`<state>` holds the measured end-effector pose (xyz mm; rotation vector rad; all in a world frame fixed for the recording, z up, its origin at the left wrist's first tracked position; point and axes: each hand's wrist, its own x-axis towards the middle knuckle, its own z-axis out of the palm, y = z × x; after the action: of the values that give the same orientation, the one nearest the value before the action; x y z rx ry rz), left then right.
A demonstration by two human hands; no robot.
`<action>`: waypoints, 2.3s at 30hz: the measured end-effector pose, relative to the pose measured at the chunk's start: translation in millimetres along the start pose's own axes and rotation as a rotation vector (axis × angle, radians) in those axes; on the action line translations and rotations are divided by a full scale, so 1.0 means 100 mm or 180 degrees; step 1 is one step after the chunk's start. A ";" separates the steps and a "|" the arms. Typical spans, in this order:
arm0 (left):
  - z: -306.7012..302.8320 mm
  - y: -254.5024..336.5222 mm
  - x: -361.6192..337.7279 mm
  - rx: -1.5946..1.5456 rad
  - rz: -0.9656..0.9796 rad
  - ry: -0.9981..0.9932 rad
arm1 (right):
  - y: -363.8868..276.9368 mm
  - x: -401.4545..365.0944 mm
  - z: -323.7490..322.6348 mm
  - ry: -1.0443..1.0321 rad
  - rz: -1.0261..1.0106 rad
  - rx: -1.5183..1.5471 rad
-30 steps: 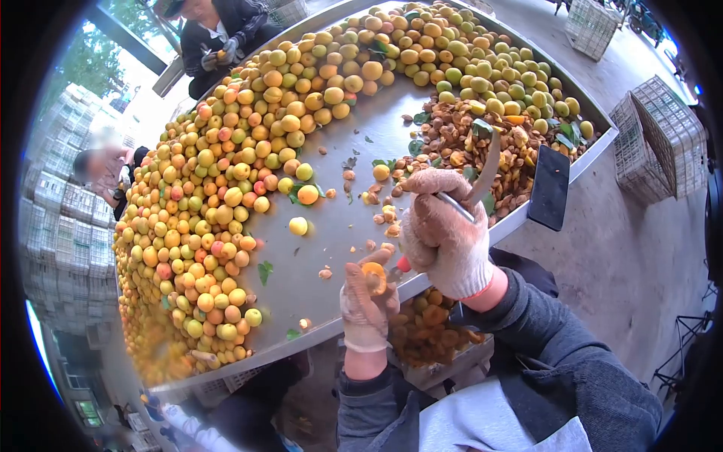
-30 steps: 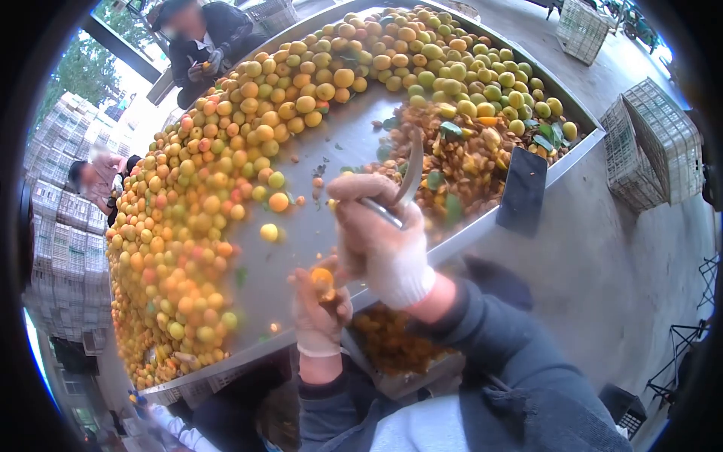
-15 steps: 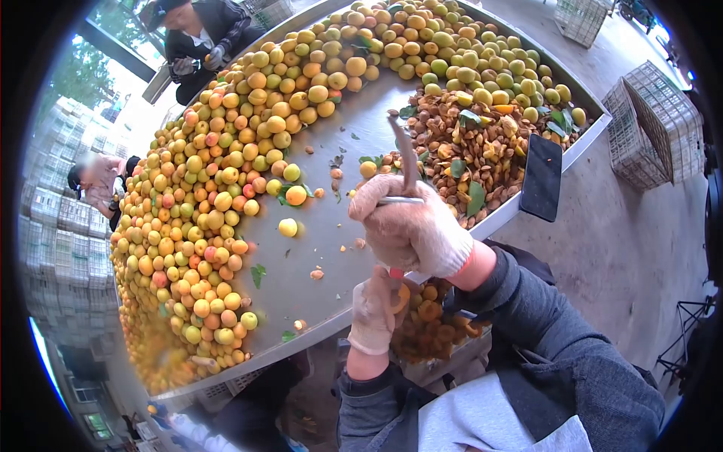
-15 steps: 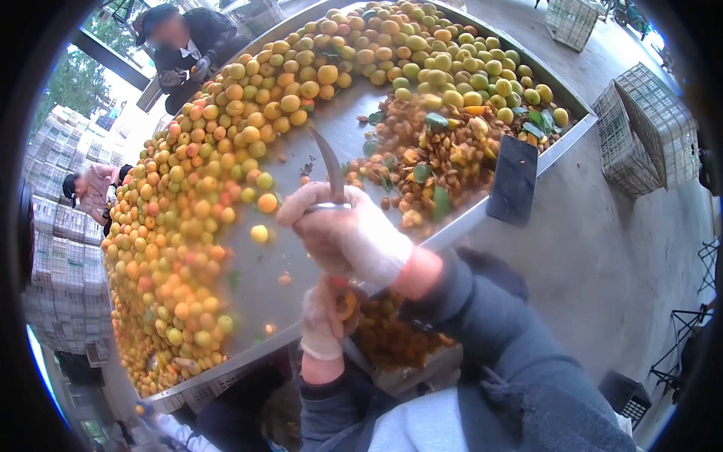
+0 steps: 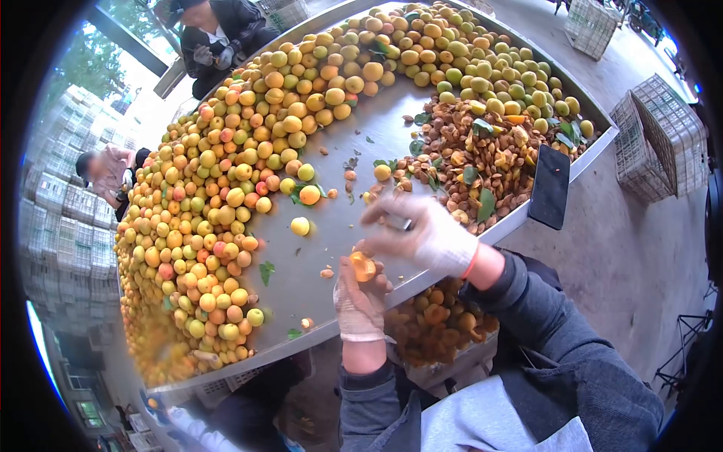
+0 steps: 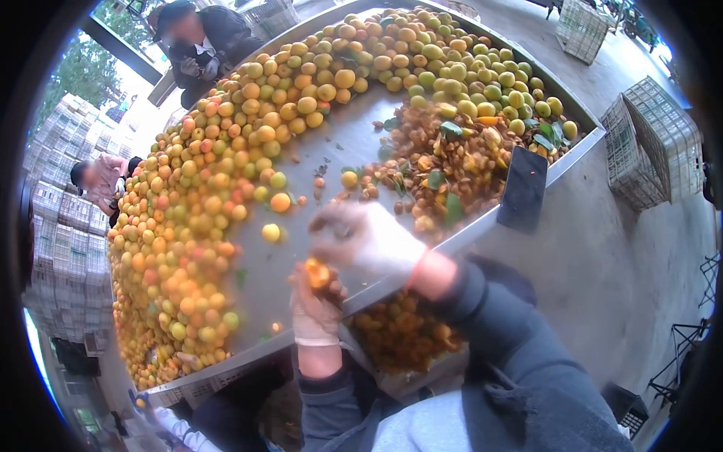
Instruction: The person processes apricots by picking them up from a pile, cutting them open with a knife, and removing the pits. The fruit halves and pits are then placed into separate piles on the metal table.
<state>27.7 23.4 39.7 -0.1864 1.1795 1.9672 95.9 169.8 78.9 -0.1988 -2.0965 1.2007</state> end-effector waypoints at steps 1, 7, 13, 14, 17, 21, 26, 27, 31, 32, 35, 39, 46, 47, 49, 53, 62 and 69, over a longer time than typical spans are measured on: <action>0.00 -0.02 0.00 -0.0003 0.0009 -0.0001 | -0.20 -0.03 -0.06 -0.0875 0.1168 -0.0030; -0.21 -0.01 0.02 0.1340 0.0716 -0.0555 | -0.06 -0.06 -0.02 -0.0997 0.0978 -0.1052; -0.12 0.04 0.02 -0.0042 0.0414 -0.0199 | -0.17 -0.10 -0.07 -0.0828 0.1233 -0.0391; -0.07 0.04 0.01 -0.0121 0.0485 -0.0227 | -0.08 -0.20 0.00 -0.0853 0.1009 -0.0281; 0.05 0.00 -0.07 0.0177 0.0742 -0.0115 | -0.10 -0.25 0.07 -0.0901 0.0907 -0.0678; 0.21 -0.13 -0.15 0.1523 0.1908 0.0188 | 0.02 -0.26 0.15 -0.0785 0.1413 -0.0251; 0.14 -0.13 -0.11 0.0731 0.1873 0.0120 | 0.01 -0.26 0.11 -0.0445 0.1243 0.0085; 0.09 -0.08 -0.10 0.0029 0.1424 0.0043 | 0.04 -0.23 0.07 -0.0269 0.1483 0.0368; -0.02 0.24 -0.43 0.2002 0.0772 -0.0518 | 0.06 -0.06 -0.22 -0.0024 0.1981 0.0369; 0.06 0.31 -0.50 0.2020 0.0772 -0.0532 | 0.02 -0.04 -0.28 0.0031 0.2023 0.0396; 0.03 0.38 -0.43 0.3936 0.1442 -0.1451 | -0.03 -0.04 -0.36 -0.0043 0.1869 0.0451; -0.15 0.88 0.61 0.5874 0.3139 0.0161 | -0.09 -0.04 -0.38 -0.0220 0.1994 0.0334; -0.79 0.89 1.43 0.6456 0.2539 -0.0378 | -0.12 -0.01 -0.37 -0.0308 0.2287 0.0906; -0.69 0.88 1.29 0.4676 0.1553 -0.0335 | -0.11 -0.03 -0.35 -0.0339 0.2321 0.1022; -0.48 0.85 0.98 0.2858 0.0666 -0.0243 | -0.08 -0.07 -0.26 -0.0343 0.2087 0.0930; -0.20 0.68 0.32 0.0769 0.0733 -0.1033 | -0.09 -0.20 -0.02 -0.0576 0.1368 0.0505; -0.09 0.23 0.02 0.0413 0.1289 -0.1064 | -0.24 -0.35 0.11 -0.1043 0.0983 0.0032; 0.01 0.18 -0.04 0.0514 0.1366 -0.0692 | -0.15 -0.34 0.25 -0.1086 0.1164 -0.0279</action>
<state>17.7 17.7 54.2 0.3858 1.3027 2.1729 107.9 129.3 65.9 -0.4621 -2.4875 1.4362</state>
